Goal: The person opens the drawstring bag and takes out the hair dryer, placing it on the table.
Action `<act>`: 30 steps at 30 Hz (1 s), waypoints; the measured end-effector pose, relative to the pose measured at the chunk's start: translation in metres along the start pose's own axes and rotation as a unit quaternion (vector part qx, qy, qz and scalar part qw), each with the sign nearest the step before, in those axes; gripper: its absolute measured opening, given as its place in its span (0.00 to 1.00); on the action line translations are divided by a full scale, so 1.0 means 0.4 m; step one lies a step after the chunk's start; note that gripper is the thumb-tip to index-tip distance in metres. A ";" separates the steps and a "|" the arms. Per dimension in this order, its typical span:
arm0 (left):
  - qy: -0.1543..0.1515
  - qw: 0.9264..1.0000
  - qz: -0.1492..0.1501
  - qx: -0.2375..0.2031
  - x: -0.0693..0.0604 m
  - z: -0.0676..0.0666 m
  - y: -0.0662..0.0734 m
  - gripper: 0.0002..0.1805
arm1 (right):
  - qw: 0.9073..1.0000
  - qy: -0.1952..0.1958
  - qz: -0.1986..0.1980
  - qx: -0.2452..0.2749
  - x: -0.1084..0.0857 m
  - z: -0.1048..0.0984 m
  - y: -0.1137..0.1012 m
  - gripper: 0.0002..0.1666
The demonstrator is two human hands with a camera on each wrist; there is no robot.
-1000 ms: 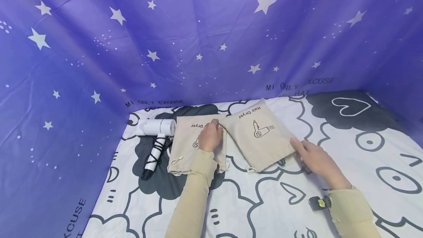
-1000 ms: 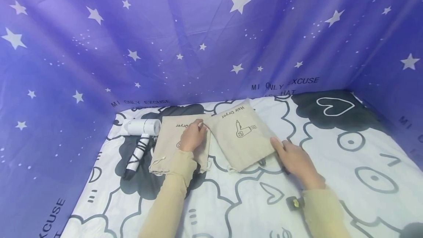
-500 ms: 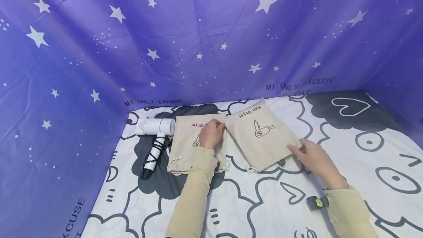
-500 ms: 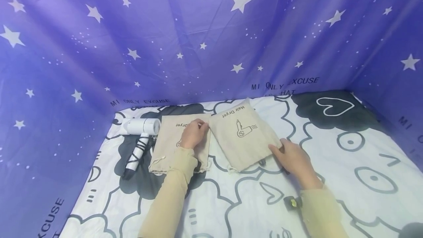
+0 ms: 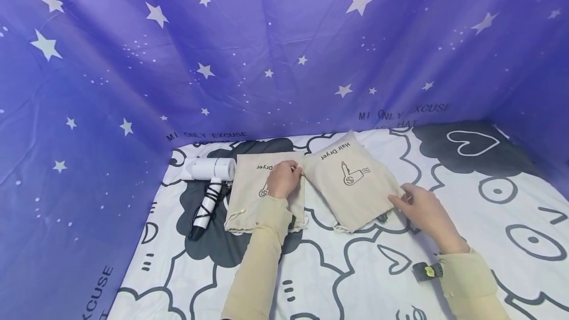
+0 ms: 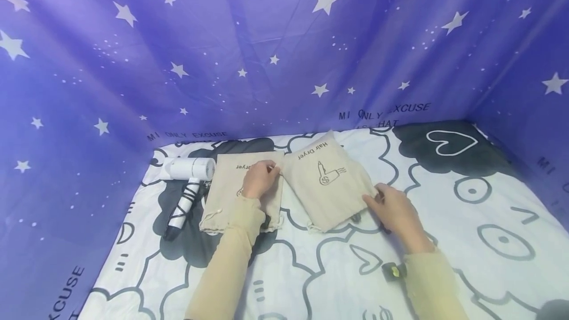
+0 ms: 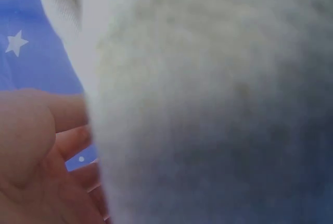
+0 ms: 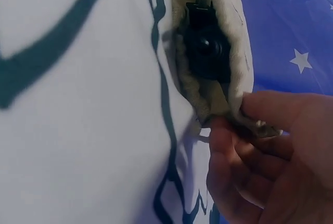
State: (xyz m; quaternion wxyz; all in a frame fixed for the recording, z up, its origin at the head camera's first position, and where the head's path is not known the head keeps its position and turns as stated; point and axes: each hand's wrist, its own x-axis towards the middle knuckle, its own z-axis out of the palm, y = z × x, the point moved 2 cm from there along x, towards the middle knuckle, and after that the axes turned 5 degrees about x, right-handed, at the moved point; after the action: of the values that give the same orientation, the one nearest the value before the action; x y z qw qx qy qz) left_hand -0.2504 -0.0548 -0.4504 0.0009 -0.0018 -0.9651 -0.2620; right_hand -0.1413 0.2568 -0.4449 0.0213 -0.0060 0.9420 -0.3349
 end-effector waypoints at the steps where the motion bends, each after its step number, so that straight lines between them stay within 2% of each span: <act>1: 0.001 1.000 0.002 0.002 -0.006 -0.001 -0.003 0.10 | 1.000 0.001 -0.001 -0.001 0.000 -0.001 0.001 0.26; 8: 0.006 1.000 0.010 0.010 -0.050 -0.010 -0.022 0.06 | 1.000 0.015 -0.012 -0.015 0.019 -0.003 0.005 0.24; 14: -0.032 0.999 0.006 0.010 -0.079 -0.029 -0.017 0.07 | 0.998 0.062 -0.020 -0.026 0.054 -0.018 0.016 0.20; 19: -0.045 0.998 0.033 0.003 -0.114 -0.045 -0.012 0.11 | 0.993 0.111 -0.039 -0.027 0.079 -0.020 0.029 0.16; 22: -0.053 0.998 0.046 0.001 -0.138 -0.054 -0.011 0.12 | 0.991 0.121 -0.046 -0.022 0.089 -0.022 0.031 0.16; 25: -0.063 0.997 0.049 0.000 -0.157 -0.062 -0.013 0.10 | 0.992 0.114 -0.042 -0.019 0.096 -0.023 0.029 0.18; 28: -0.060 0.997 0.039 -0.003 -0.164 -0.071 -0.017 0.07 | 0.998 0.063 -0.012 -0.014 0.095 -0.017 0.028 0.27; 30: -0.053 0.998 0.022 -0.007 -0.163 -0.077 -0.020 0.08 | 1.000 0.024 0.003 -0.018 0.089 -0.006 0.027 0.34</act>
State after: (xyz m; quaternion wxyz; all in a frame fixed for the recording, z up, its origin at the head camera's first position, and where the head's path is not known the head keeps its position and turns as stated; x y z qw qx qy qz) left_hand -0.1850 -0.0774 -0.4281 -0.0449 -0.0374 -0.9615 -0.2685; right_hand -0.1769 0.2657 -0.4511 -0.0007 0.0044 0.9482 -0.3177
